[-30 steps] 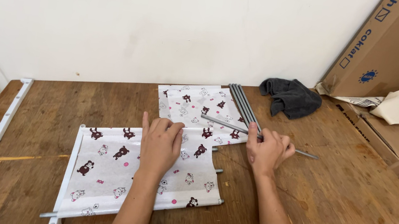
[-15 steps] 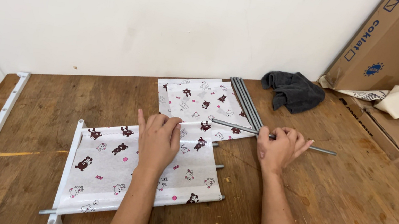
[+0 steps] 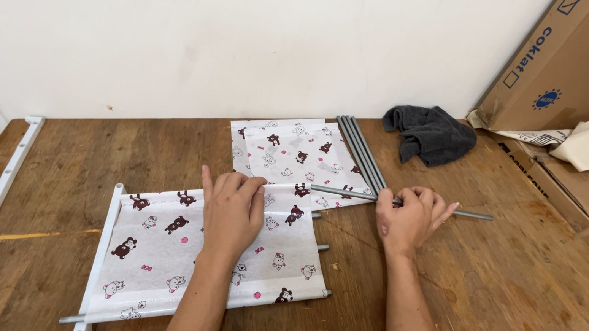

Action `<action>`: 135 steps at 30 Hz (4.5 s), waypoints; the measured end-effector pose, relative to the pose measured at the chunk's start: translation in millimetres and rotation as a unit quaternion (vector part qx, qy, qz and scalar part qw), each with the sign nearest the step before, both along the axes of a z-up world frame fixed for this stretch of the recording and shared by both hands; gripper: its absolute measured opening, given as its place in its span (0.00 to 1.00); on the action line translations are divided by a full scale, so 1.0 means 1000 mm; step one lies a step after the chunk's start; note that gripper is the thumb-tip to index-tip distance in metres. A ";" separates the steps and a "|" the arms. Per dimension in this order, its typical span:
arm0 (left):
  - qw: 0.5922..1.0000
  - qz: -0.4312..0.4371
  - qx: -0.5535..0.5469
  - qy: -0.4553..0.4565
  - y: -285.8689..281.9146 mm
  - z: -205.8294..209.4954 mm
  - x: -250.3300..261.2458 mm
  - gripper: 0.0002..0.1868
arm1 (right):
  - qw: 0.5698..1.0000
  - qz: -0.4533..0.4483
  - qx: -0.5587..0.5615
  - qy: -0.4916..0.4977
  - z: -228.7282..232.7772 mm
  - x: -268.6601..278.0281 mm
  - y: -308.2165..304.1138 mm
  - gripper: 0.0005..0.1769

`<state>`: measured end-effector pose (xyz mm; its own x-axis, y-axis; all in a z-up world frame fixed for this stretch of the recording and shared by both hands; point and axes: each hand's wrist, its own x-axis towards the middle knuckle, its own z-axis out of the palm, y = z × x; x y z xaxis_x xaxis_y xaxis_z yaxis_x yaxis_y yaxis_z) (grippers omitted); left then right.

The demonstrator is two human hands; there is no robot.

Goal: The person assembles a multi-tier fabric storage unit by inserting metal poles into fabric sleeves and stacking the tiers. They insert vertical poles into the base, attach fabric shelves, and stack additional tiers to complete the unit.

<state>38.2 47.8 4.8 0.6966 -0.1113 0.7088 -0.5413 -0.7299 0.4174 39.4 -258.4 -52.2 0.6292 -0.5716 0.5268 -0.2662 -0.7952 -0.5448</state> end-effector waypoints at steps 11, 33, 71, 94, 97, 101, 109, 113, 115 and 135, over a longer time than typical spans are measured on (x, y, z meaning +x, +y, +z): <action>0.999 -0.033 0.019 -0.018 -0.004 0.004 -0.006 0.06 | 0.990 0.074 -0.118 -0.012 0.018 -0.002 0.038 0.24; 0.999 -0.027 0.036 -0.019 -0.005 0.005 -0.007 0.05 | 0.973 -0.040 0.158 -0.162 -0.003 0.000 0.005 0.26; 0.998 -0.051 0.025 -0.028 0.002 0.014 -0.006 0.14 | 0.892 0.376 0.248 -0.022 0.011 -0.009 0.090 0.13; 0.916 -0.022 -0.198 0.348 0.249 -0.044 0.009 0.32 | 0.896 0.383 0.224 0.024 0.002 0.000 0.085 0.14; 0.915 -0.028 -0.216 0.338 0.247 -0.047 0.008 0.32 | 0.886 0.395 0.241 0.019 0.002 0.001 0.083 0.14; 0.918 -0.040 -0.230 0.320 0.246 -0.048 0.004 0.30 | 0.874 0.421 0.241 0.011 0.001 0.001 0.081 0.14; 0.932 0.031 -0.247 0.265 0.230 -0.049 0.000 0.25 | 0.844 0.413 0.341 0.023 -0.006 0.007 0.073 0.10; 0.930 0.019 -0.269 0.248 0.231 -0.051 0.001 0.25 | 0.850 0.420 0.317 0.014 -0.005 0.010 0.070 0.10; 0.924 0.004 -0.290 0.247 0.233 -0.053 0.001 0.24 | 0.857 0.397 0.324 0.048 -0.001 0.008 0.072 0.11; 0.929 -0.044 -0.288 0.229 0.241 -0.064 0.006 0.24 | 0.874 0.391 0.287 0.033 -0.013 0.013 0.072 0.12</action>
<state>44.7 288.8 -59.1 0.9457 0.1234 0.3006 -0.2582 -0.2760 0.9258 52.3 -185.9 -65.0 0.9638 -0.1107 0.2424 0.1907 -0.3486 -0.9177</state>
